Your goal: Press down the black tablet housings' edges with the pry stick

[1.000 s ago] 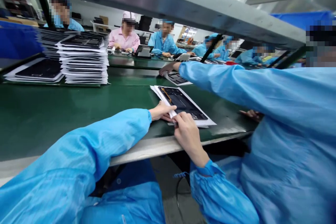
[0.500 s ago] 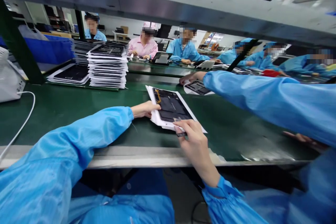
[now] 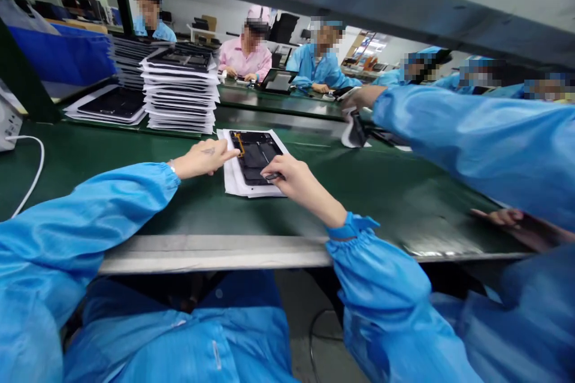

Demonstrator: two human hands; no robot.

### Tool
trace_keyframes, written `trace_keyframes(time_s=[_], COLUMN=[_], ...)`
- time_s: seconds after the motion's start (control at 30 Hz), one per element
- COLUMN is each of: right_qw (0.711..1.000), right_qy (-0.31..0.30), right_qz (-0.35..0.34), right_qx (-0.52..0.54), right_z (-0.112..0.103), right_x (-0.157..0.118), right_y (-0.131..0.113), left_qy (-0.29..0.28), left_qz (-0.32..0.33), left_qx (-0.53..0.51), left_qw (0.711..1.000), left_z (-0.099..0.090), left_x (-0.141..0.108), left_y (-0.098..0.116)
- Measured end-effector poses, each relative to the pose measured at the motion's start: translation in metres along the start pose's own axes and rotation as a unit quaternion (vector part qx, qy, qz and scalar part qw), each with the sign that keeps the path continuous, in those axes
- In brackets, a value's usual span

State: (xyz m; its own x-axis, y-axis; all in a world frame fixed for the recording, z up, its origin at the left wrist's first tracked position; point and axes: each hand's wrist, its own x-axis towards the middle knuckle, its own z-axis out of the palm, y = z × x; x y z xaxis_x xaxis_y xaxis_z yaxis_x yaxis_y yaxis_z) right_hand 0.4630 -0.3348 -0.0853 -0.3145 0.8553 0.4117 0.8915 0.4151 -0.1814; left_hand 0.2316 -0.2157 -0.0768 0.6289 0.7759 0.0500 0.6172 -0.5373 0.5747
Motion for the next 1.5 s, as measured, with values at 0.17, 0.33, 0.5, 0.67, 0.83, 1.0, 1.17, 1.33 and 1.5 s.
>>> trace_keyframes(time_s=[0.17,0.33,0.5,0.67,0.83,1.0,1.17,1.33,1.5], right_qw=[0.997,0.994,0.993,0.99,0.991,0.991,0.984,0.976,0.95], right_qy=[-0.069,-0.096,-0.106,-0.126,-0.114,-0.047,0.037,0.065,0.17], right_qz=[-0.028,-0.041,-0.032,-0.035,-0.036,-0.025,-0.017,-0.016,0.058], right_qx=[0.025,0.031,0.035,0.046,0.068,0.123,0.173,0.208,0.255], right_z=[0.017,0.016,0.009,0.006,0.007,0.009,0.01,0.008,-0.003], right_x=[0.006,-0.004,-0.012,-0.015,-0.016,-0.01,-0.004,-0.005,-0.011], right_y=[0.01,0.011,0.01,0.007,0.006,0.007,0.005,0.004,0.0], left_qy=[0.025,0.004,0.008,0.024,0.017,-0.066,-0.136,-0.055,0.002], left_qz=[0.065,0.117,0.165,0.159,0.141,0.026,-0.053,-0.034,-0.031], left_qx=[0.117,0.17,0.192,0.16,0.077,-0.18,-0.398,-0.437,-0.42], left_qw=[0.991,0.979,0.967,0.974,0.987,0.981,0.906,0.897,0.907], left_z=[-0.012,0.001,0.01,0.011,0.006,0.005,0.029,0.045,0.009], left_x=[-0.039,-0.056,-0.058,-0.057,-0.058,-0.052,-0.011,0.011,-0.066], left_y=[-0.01,-0.018,-0.024,-0.029,-0.026,-0.015,0.011,0.035,0.015])
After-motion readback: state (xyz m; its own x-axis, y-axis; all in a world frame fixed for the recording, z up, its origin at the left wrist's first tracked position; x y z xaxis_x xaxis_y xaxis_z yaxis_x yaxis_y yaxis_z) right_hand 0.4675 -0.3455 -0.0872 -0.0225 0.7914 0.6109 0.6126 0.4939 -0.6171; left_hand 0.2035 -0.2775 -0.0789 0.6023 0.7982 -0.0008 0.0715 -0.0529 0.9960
